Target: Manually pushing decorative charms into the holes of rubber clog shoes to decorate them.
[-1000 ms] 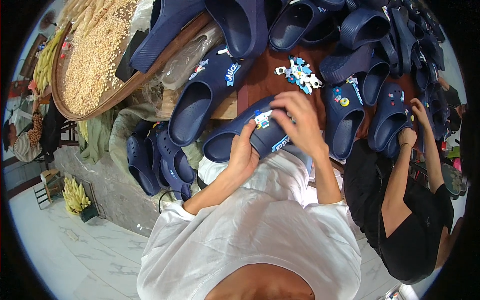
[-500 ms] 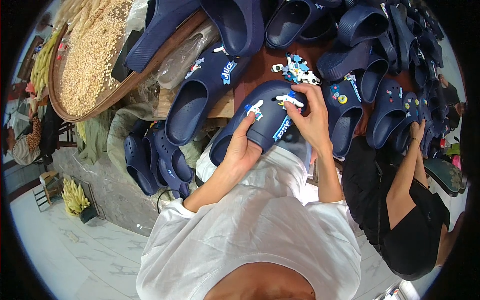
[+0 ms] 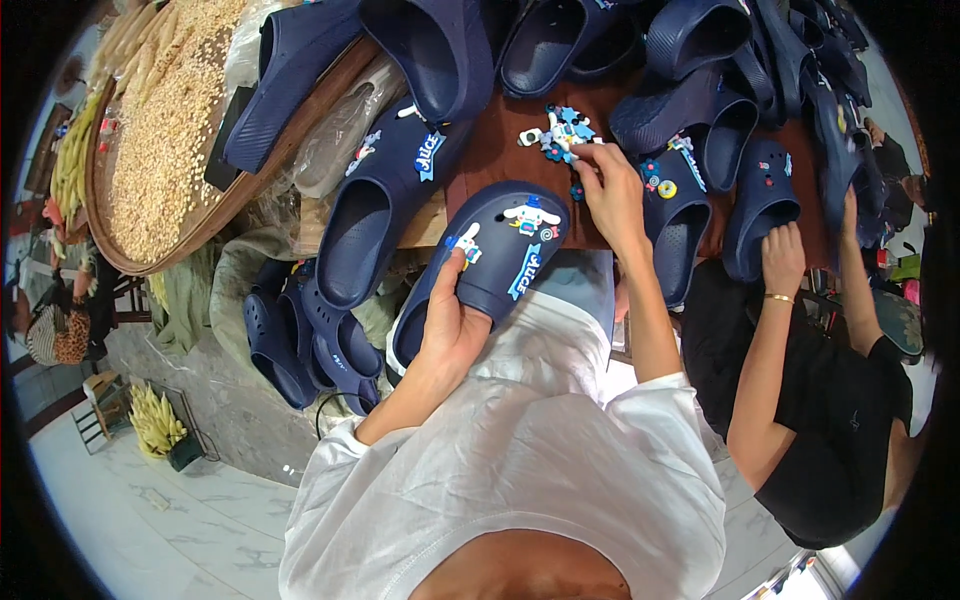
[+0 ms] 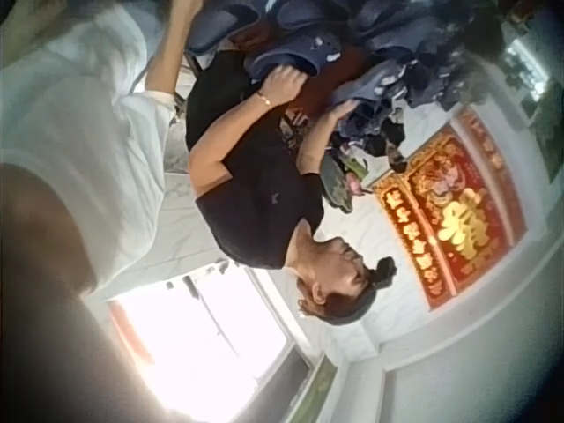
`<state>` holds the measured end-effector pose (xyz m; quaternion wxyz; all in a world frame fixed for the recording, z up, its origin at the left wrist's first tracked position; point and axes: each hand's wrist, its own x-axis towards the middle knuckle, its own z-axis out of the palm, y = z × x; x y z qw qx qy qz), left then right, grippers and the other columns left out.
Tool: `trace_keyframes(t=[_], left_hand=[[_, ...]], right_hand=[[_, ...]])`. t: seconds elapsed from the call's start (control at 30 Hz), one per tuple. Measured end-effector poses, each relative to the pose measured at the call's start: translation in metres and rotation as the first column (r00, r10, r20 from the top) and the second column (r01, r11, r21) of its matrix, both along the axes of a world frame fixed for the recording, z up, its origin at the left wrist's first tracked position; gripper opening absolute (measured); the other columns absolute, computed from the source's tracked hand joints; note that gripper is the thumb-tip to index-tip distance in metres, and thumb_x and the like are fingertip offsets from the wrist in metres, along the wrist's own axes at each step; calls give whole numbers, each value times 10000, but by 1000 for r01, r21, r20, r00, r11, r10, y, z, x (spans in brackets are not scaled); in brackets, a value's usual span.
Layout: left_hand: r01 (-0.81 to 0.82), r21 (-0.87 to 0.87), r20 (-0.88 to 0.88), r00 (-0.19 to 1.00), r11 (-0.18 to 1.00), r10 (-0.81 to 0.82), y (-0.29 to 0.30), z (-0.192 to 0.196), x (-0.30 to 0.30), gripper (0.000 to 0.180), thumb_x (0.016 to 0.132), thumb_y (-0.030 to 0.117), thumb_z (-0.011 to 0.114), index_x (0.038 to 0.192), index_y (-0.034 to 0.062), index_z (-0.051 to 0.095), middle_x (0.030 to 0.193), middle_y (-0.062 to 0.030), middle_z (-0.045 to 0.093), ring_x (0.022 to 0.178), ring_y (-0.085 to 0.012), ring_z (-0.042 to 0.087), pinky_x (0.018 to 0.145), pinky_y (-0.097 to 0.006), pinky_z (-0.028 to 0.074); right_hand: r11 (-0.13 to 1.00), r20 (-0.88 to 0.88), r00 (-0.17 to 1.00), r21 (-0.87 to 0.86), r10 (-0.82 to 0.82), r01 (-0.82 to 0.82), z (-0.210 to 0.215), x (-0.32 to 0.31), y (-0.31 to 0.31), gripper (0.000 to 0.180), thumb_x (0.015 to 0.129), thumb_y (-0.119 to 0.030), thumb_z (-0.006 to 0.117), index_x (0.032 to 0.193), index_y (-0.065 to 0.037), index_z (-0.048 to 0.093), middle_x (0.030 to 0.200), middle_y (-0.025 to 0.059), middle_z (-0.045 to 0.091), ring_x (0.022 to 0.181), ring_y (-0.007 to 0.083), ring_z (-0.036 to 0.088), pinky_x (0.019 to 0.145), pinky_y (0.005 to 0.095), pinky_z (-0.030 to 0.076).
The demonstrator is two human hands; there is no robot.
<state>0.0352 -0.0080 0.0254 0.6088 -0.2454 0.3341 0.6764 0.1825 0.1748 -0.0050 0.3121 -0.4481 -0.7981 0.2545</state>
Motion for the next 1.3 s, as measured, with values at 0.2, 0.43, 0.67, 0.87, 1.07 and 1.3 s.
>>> trace_keyframes(t=[0.2, 0.43, 0.67, 0.87, 1.07, 1.3], left_hand=[[17, 10, -16, 1000, 1000, -17, 0, -6, 0, 381, 948, 200, 547, 1269, 14, 463, 1270, -131, 558, 1149, -245, 568, 1011, -411, 450], [-12, 94, 12, 1000, 995, 11, 3, -10, 0, 420, 906, 158, 523, 1278, -22, 451, 1283, -182, 543, 1162, -310, 555, 1022, -468, 431], [-56, 177, 90, 995, 983, 40, 2, -10, -5, 504, 839, 221, 522, 1276, -22, 457, 1296, -201, 529, 1186, -352, 529, 1051, -515, 383], [-75, 233, 115, 992, 970, 49, 2, -11, -6, 559, 819, 259, 535, 1293, -21, 440, 1299, -201, 523, 1202, -340, 517, 1050, -502, 382], [-56, 271, 78, 996, 961, 36, -1, -7, -3, 587, 806, 247, 519, 1312, -28, 406, 1307, -199, 513, 1200, -321, 522, 1052, -473, 388], [72, 342, -95, 995, 937, -41, -4, 7, 0, 623, 768, 172, 508, 1342, -32, 378, 1314, -193, 501, 1219, -313, 507, 1064, -453, 379]], right_hand=[[987, 156, 987, 145, 40, -63, -9, -28, 24, 217, 781, -102, 696, 989, -62, 649, 934, 123, 588, 877, 325, 592, 741, 426, 477], [985, 142, 985, 125, 98, -116, -12, -29, 28, 198, 760, -87, 712, 929, -46, 618, 912, 129, 580, 863, 324, 586, 731, 419, 471], [936, -184, 970, -285, 160, -209, 35, -19, 11, 120, 804, -66, 666, 908, -38, 613, 838, 35, 625, 738, 111, 582, 662, 261, 451], [824, -108, 857, -235, 504, -515, 68, -30, -28, 167, 763, -106, 689, 900, -40, 619, 849, 56, 620, 835, 225, 563, 772, 335, 453], [848, 80, 848, -141, 524, -511, 63, -31, -32, 188, 748, -140, 703, 900, -54, 634, 852, 68, 594, 869, 269, 527, 817, 376, 420], [874, 36, 887, -192, 461, -447, 63, -28, -35, 309, 736, -170, 726, 1004, -66, 615, 988, 84, 573, 949, 274, 543, 835, 373, 428]])
